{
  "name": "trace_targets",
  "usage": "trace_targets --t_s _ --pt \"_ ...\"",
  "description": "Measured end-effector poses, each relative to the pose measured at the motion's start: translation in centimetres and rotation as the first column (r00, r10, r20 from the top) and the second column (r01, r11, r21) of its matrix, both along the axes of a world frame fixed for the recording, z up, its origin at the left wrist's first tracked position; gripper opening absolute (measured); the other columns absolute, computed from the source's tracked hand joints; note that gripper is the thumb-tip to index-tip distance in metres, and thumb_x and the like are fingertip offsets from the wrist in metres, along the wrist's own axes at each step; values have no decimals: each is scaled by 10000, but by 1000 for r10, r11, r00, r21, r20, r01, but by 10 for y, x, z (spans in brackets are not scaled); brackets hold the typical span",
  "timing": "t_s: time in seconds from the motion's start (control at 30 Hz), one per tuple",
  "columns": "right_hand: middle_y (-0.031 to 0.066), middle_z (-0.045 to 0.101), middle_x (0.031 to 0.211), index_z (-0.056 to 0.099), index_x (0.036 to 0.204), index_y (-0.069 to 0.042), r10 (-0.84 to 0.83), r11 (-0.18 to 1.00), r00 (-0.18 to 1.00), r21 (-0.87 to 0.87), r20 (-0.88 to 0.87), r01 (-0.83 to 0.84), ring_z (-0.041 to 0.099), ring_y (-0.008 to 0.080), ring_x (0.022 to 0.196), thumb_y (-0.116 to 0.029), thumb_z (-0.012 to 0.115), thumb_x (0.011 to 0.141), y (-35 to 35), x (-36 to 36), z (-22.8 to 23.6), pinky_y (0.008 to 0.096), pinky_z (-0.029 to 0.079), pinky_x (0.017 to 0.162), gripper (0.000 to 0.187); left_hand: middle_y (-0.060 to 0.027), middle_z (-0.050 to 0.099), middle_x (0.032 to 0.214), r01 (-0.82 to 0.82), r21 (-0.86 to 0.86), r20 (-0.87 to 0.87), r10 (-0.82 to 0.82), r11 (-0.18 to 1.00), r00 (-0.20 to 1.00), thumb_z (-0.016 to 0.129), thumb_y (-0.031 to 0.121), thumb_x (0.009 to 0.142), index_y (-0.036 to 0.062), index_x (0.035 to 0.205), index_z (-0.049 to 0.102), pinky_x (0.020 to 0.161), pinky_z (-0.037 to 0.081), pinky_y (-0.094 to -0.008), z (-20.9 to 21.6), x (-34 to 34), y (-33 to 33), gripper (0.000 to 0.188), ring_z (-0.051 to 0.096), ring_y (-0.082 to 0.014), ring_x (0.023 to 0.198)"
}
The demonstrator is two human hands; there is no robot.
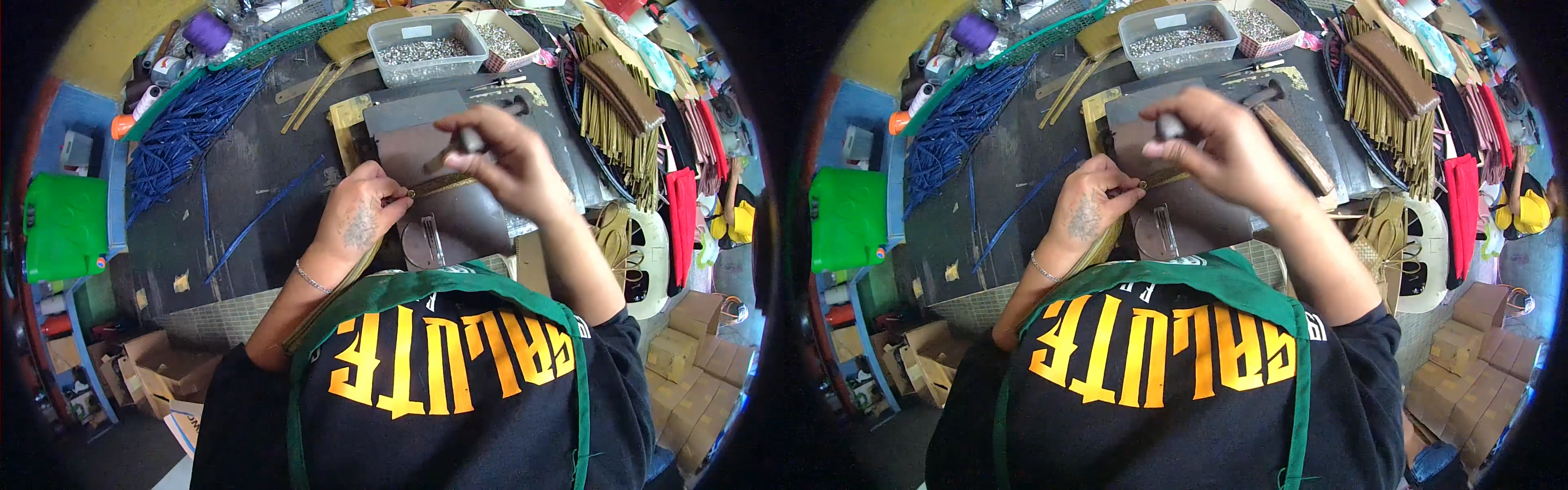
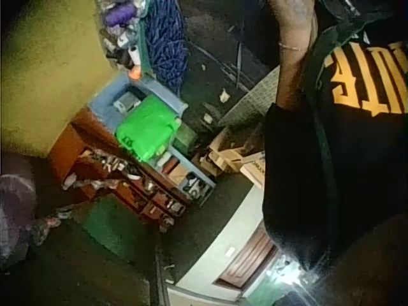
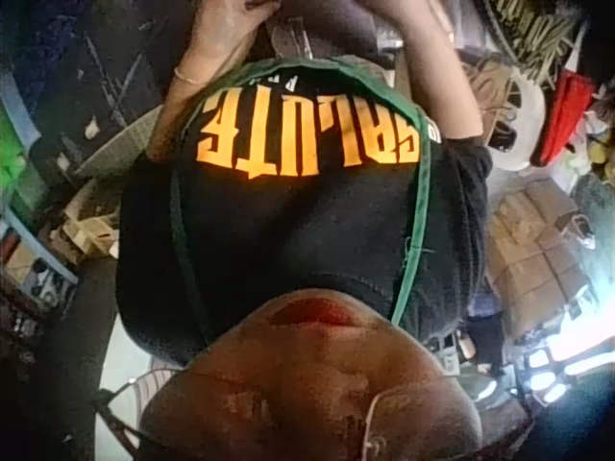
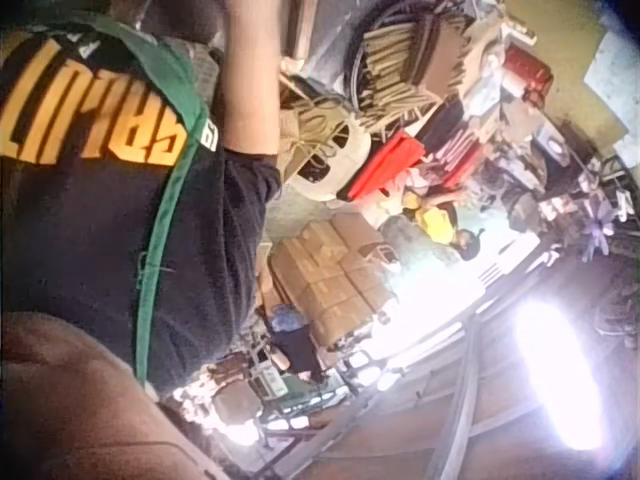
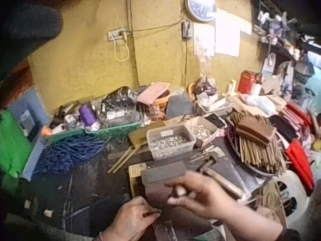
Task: The person secures metal fasteners to leather straps using a hammer on a metal block and attaches the straps to pouches by hand.
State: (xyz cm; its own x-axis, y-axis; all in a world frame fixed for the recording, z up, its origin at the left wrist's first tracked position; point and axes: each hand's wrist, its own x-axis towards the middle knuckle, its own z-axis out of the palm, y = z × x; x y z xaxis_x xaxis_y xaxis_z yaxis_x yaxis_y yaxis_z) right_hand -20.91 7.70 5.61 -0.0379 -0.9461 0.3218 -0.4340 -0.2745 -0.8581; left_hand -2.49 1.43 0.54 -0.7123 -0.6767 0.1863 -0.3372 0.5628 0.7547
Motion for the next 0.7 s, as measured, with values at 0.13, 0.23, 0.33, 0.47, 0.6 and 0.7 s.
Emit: trace_targets --t_s 0.13,0.23,0.33,0.47,0.6,0.7 --pt "131 509 756 504 1033 -11 -18 1000 981 -25 -191 13 519 280 662 -138 616 704 4 18 -13 317 429 586 371 -106 509 673 4 -14 3 -4 1000 1000 640 63 617 -9 711 613 578 423 -291 1 -1 2 121 535 -227 627" --pt "139 503 767 482 1062 -7 19 998 965 -44 -260 -32 518 298 673 -125 609 701 1 21 -23 334 433 592 400 -111 515 687 30 -4 13 -30 1000 999 627 51 614 -10 718 605 601 426 -288 -3 -1 1 122 537 -236 637" --pt "137 501 793 475 1072 -9 55 996 943 -44 -327 -74 528 302 702 -109 607 687 0 24 -25 344 444 616 419 -109 524 706 35 -35 -24 -36 999 999 619 40 610 -12 722 596 613 429 -282 -5 -1 1 126 543 -234 646" --pt "125 479 775 456 1108 -29 112 985 928 -81 -354 -150 509 281 673 -63 593 700 -2 25 -24 330 434 596 432 -107 531 718 19 18 -34 -18 1000 999 611 25 604 -12 715 586 622 437 -286 -4 -2 2 120 554 -230 664" --pt "136 496 812 458 1102 -19 109 986 931 -80 -349 -145 526 302 694 -54 580 706 -5 26 -21 342 441 604 416 -107 536 721 15 34 -18 -14 999 1000 615 27 601 -11 715 581 629 441 -292 -6 -1 0 124 560 -233 678" --pt "142 506 839 460 1099 -17 127 982 926 -83 -355 -167 533 305 702 -48 575 708 -4 28 -19 339 443 604 408 -110 539 727 7 26 -37 -7 1000 999 621 35 606 -12 721 582 621 443 -288 -6 1 -1 131 564 -233 670"
